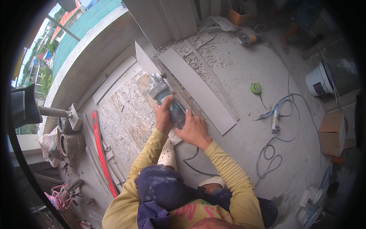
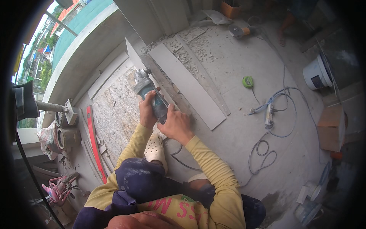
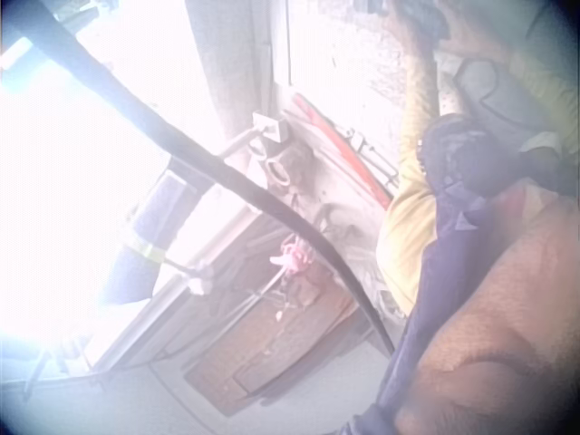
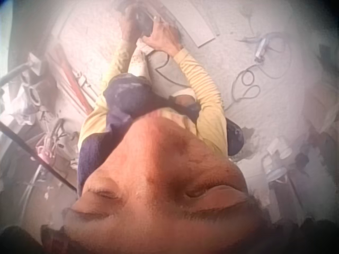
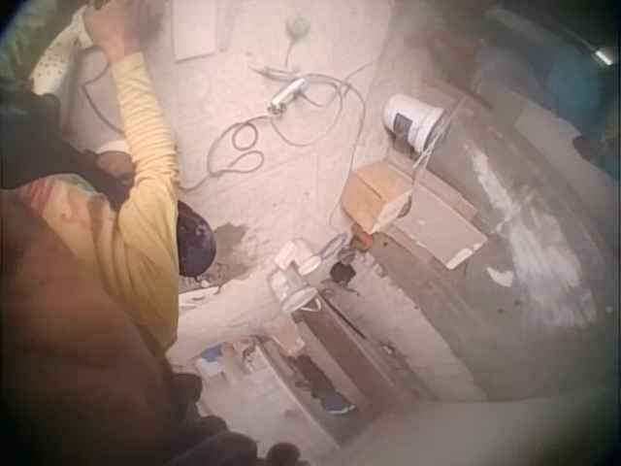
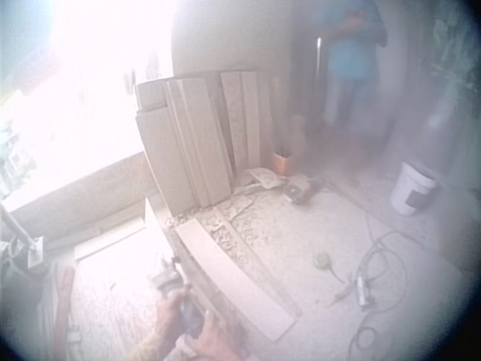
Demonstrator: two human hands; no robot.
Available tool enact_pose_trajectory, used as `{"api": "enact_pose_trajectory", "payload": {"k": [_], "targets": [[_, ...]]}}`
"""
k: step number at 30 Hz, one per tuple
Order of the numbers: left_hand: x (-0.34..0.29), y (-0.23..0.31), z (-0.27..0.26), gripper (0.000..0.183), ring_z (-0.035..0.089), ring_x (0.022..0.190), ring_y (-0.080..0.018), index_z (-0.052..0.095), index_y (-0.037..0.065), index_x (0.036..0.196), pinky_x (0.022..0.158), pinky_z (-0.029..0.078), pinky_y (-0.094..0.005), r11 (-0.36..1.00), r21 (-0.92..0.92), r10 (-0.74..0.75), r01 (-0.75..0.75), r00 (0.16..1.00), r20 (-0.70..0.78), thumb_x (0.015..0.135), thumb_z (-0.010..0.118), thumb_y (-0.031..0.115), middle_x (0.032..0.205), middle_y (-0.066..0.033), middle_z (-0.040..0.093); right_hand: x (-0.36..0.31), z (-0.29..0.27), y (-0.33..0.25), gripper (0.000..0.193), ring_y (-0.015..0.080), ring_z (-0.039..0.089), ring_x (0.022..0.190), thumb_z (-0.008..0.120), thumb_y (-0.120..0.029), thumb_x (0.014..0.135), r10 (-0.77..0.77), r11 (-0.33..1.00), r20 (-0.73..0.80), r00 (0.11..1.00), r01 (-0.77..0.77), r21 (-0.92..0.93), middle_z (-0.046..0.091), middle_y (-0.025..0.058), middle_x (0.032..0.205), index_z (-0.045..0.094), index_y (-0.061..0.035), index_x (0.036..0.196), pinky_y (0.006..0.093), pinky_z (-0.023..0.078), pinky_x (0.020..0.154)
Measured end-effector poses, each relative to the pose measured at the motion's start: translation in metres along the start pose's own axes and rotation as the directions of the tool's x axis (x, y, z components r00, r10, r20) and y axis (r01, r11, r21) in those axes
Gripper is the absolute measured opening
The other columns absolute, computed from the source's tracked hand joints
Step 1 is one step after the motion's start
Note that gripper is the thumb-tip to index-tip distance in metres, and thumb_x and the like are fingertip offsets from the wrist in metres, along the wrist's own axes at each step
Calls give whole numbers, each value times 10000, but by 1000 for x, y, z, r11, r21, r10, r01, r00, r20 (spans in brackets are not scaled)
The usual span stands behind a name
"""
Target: The person uses an angle grinder to cut a long white tile into smaller pieces. After cutting, the person hands a cut tile piece to a coworker and continues cutting additional tiles.
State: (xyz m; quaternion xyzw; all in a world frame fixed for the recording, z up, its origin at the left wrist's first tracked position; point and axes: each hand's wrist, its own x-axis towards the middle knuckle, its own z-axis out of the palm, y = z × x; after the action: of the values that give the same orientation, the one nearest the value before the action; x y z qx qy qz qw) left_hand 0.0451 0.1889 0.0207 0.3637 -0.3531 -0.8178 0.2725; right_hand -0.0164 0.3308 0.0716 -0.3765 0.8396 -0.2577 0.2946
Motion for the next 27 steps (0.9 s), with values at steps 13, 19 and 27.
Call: {"api": "enact_pose_trajectory", "payload": {"k": [13, 19, 27], "targets": [[-9, -6, -2, 378, 740, 849, -210, 669, -4, 1349, 747, 647, -360, 999, 35, -14, 13, 1000, 9, 1042, 671, 218, 1006, -111, 745, -10, 10, 11, 688, 488, 768, 895, 819, -353, 803, -25, 999, -96, 995, 29, 31, 768, 278, 905, 534, 84, 1252, 561, 606, 822], [-14, -9, 0, 396, 739, 852, -211, 666, -3, 1367, 747, 645, -361, 999, 36, -9, 8, 1000, 5, 1044, 665, 226, 1005, -116, 748, -15, 10, 14, 680, 490, 767, 893, 824, -351, 806, -20, 999, -91, 996, 23, 28, 769, 277, 905, 533, 74, 1250, 565, 603, 826], [-19, -16, 0, 406, 742, 867, -212, 664, -12, 1371, 754, 641, -357, 1000, 23, -12, 12, 1000, 9, 1044, 664, 228, 1015, -116, 747, -24, 5, 14, 690, 485, 769, 892, 819, -337, 802, -7, 999, -70, 998, 9, 36, 772, 268, 904, 531, 78, 1272, 569, 602, 815]]}}
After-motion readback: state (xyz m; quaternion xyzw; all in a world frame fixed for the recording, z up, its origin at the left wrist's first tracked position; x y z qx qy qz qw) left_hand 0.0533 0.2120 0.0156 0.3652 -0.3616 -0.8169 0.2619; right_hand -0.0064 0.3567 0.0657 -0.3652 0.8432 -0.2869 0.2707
